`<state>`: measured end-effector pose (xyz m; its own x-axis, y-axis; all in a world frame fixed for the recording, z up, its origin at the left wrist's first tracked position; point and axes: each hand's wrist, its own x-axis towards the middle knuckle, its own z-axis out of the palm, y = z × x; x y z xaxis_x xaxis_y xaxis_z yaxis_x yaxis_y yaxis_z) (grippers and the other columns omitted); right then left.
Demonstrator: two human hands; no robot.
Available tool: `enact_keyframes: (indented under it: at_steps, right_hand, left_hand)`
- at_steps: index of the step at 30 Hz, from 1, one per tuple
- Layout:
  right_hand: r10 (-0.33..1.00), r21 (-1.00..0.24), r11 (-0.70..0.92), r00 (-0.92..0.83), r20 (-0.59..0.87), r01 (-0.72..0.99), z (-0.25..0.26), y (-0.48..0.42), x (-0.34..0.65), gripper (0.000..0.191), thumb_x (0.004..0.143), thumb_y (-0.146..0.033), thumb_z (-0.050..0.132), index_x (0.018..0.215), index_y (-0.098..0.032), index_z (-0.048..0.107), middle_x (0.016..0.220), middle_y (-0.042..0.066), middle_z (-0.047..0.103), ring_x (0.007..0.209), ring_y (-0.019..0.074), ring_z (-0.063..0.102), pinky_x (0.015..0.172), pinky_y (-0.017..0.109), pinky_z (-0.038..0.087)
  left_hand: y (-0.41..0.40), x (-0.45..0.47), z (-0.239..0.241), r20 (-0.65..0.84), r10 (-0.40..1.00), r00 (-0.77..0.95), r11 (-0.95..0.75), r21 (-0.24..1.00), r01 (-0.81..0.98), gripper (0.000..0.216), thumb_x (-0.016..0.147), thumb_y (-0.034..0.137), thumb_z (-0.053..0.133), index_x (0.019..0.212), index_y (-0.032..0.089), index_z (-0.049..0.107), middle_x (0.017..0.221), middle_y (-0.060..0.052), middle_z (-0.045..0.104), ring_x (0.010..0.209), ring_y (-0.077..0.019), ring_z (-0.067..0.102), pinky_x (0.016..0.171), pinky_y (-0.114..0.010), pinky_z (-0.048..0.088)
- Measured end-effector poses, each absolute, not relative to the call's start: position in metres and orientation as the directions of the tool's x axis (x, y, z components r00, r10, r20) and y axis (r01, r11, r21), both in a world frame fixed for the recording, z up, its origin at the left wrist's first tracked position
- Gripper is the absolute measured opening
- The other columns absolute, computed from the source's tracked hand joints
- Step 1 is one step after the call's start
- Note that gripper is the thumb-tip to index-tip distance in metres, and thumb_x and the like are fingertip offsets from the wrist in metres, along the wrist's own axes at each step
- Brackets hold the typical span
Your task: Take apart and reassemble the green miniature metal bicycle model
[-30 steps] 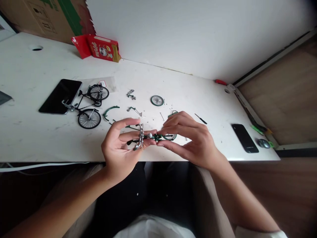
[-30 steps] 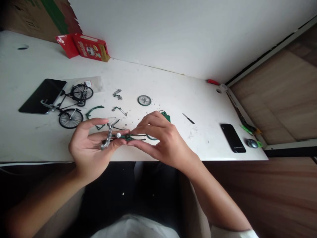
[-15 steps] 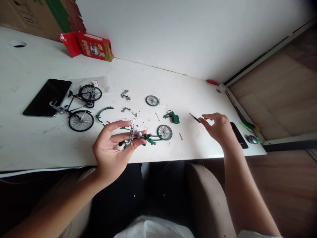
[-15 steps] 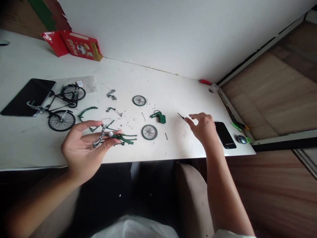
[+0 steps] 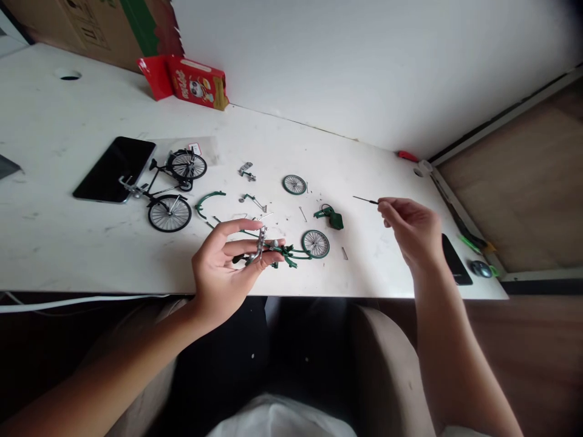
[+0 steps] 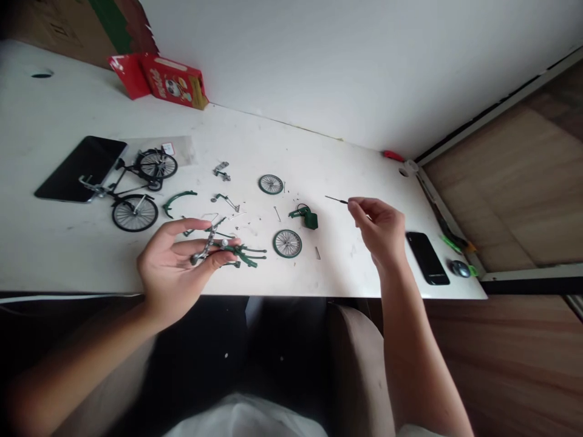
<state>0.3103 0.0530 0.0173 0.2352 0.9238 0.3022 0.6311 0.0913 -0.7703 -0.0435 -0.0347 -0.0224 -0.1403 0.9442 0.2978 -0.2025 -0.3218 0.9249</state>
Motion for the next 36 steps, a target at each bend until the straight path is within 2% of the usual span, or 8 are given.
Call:
enact_keyframes:
  at_steps: [2,5,7,12,18,23,30,36]
  right_hand:
    - [0.908,-0.846,0.273,0.167,0.383,0.457,0.032,0.05,0.281,0.025,0.093,-0.047,0.082,0.098,-0.023,0.079,0.091,0.004,0.077,0.066,0.0133,0.064,0.061,0.031,0.054]
    - [0.858,-0.827,0.49,0.019,0.514,0.276,0.053,0.036,0.232,0.025,0.1,-0.05,0.075,0.097,-0.026,0.072,0.089,0.002,0.074,0.076,0.0169,0.073,0.062,0.031,0.06]
    - [0.856,-0.82,0.514,-0.082,0.511,0.25,0.065,0.024,0.2,0.024,0.105,-0.05,0.068,0.104,-0.027,0.069,0.091,0.003,0.076,0.086,0.0217,0.079,0.06,0.034,0.064]
    - [0.822,-0.814,0.553,-0.275,0.499,0.176,0.078,0.004,0.149,0.013,0.109,-0.039,0.064,0.104,-0.028,0.067,0.086,0.0,0.079,0.074,0.0189,0.081,0.061,0.033,0.068]
    - [0.81,-0.77,0.574,-0.331,0.484,0.279,0.075,0.0,0.14,0.015,0.111,-0.041,0.061,0.104,-0.029,0.067,0.082,-0.001,0.079,0.075,0.019,0.083,0.064,0.032,0.071]
    - [0.77,-0.719,0.629,-0.364,0.524,0.295,0.073,-0.003,0.14,0.013,0.111,-0.036,0.06,0.106,-0.028,0.068,0.083,-0.001,0.078,0.076,0.019,0.082,0.064,0.033,0.071]
    - [0.787,-0.706,0.609,-0.387,0.48,0.362,0.072,-0.004,0.143,0.018,0.113,-0.04,0.056,0.106,-0.028,0.068,0.081,0.0,0.075,0.078,0.0199,0.083,0.062,0.034,0.071]
    - [0.764,-0.662,0.638,-0.436,0.476,0.394,0.073,-0.005,0.145,0.015,0.112,-0.025,0.055,0.107,-0.028,0.068,0.085,-0.001,0.078,0.075,0.0173,0.082,0.061,0.03,0.068]
  left_hand:
    - [-0.035,-0.043,-0.025,0.282,0.951,-0.127,-0.303,0.932,-0.201,0.053,0.08,0.027,0.099,0.121,0.018,0.066,0.095,-0.008,0.086,0.091,-0.0297,0.086,0.082,-0.036,0.074]
    - [-0.037,-0.043,-0.026,0.289,0.951,-0.113,-0.307,0.93,-0.203,0.052,0.08,0.025,0.098,0.121,0.018,0.067,0.094,-0.008,0.086,0.09,-0.0297,0.086,0.083,-0.036,0.074]
    - [-0.038,-0.043,-0.026,0.29,0.949,-0.12,-0.309,0.931,-0.193,0.052,0.079,0.025,0.099,0.12,0.018,0.068,0.095,-0.008,0.085,0.088,-0.0292,0.086,0.083,-0.037,0.074]
    - [-0.04,-0.044,-0.024,0.267,0.952,-0.146,-0.289,0.945,-0.155,0.05,0.08,0.027,0.098,0.12,0.018,0.069,0.114,-0.012,0.083,0.089,-0.0287,0.086,0.084,-0.038,0.075]
    - [-0.041,-0.044,-0.022,0.315,0.935,-0.164,-0.338,0.931,-0.136,0.049,0.08,0.018,0.097,0.122,0.02,0.071,0.114,-0.009,0.083,0.087,-0.0247,0.086,0.08,-0.03,0.074]
    - [-0.04,-0.045,-0.021,0.342,0.924,-0.173,-0.363,0.925,-0.11,0.05,0.079,0.021,0.098,0.122,0.021,0.072,0.113,-0.008,0.084,0.087,-0.0249,0.086,0.082,-0.032,0.074]
    - [-0.041,-0.046,-0.02,0.333,0.926,-0.178,-0.354,0.93,-0.099,0.051,0.078,0.025,0.099,0.121,0.021,0.072,0.117,-0.009,0.083,0.085,-0.0236,0.086,0.079,-0.031,0.074]
    - [-0.041,-0.046,-0.02,0.334,0.925,-0.181,-0.354,0.93,-0.095,0.05,0.078,0.024,0.099,0.12,0.021,0.073,0.118,-0.008,0.083,0.086,-0.0229,0.085,0.08,-0.031,0.073]
